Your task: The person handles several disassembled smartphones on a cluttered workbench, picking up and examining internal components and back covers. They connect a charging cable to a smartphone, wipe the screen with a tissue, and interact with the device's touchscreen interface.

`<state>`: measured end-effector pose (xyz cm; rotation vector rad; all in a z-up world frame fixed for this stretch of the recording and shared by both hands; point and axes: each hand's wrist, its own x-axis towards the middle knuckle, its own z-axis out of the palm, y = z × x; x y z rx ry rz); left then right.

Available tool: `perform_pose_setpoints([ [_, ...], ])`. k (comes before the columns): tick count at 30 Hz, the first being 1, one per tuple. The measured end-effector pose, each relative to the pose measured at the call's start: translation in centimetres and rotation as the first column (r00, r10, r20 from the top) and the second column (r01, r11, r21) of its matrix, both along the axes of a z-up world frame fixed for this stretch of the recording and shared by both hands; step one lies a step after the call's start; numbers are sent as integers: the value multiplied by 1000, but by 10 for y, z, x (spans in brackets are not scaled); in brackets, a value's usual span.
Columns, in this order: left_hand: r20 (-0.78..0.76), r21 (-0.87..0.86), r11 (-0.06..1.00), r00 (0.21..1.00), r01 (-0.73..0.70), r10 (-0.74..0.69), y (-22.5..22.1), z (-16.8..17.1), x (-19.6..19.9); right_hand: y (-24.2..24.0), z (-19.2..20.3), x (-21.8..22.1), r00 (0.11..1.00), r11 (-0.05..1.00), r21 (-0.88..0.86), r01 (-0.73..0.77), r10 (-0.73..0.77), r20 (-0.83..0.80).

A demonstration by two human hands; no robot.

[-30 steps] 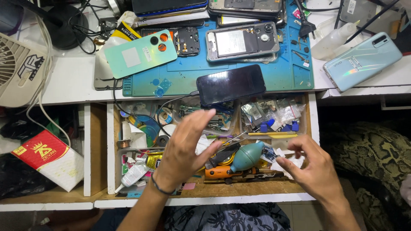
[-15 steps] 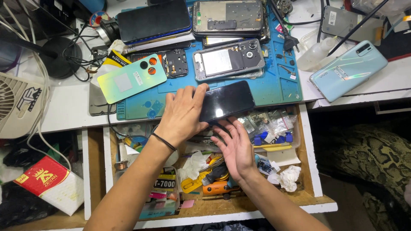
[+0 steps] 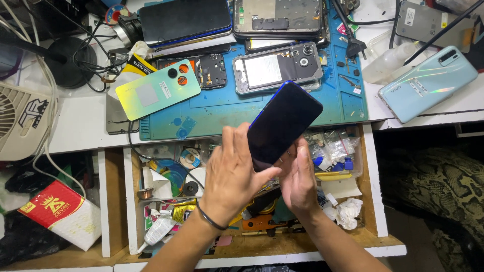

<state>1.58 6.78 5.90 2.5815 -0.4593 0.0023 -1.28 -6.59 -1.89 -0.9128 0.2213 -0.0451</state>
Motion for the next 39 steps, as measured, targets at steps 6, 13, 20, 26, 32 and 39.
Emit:
perform_pose_setpoints([
  [6,-49,-289,954,996,-80,69,-5,-15,-50,-13,14,-5,988,976,169,-139,124,93],
  [13,-308,-791,562,951,-244,-22,14,-17,-45,-4,-12,-17,978,986,-58,-159,165,126],
  [20,-306,-876,379,951,-298,40,10,-24,-33,-5,-37,-22,951,980,-89,-179,196,239],
  [26,-331,-878,353,943,-324,43,8,-28,-33,-9,-41,-20,946,977,-121,-177,203,253],
  [32,-341,-875,354,939,-331,36,11,-26,-31,-9,-40,-18,948,976,-96,-197,214,236],
  [39,-329,-868,385,944,-314,28,11,-22,-31,-9,-33,-16,945,977,-71,-200,212,249],
])
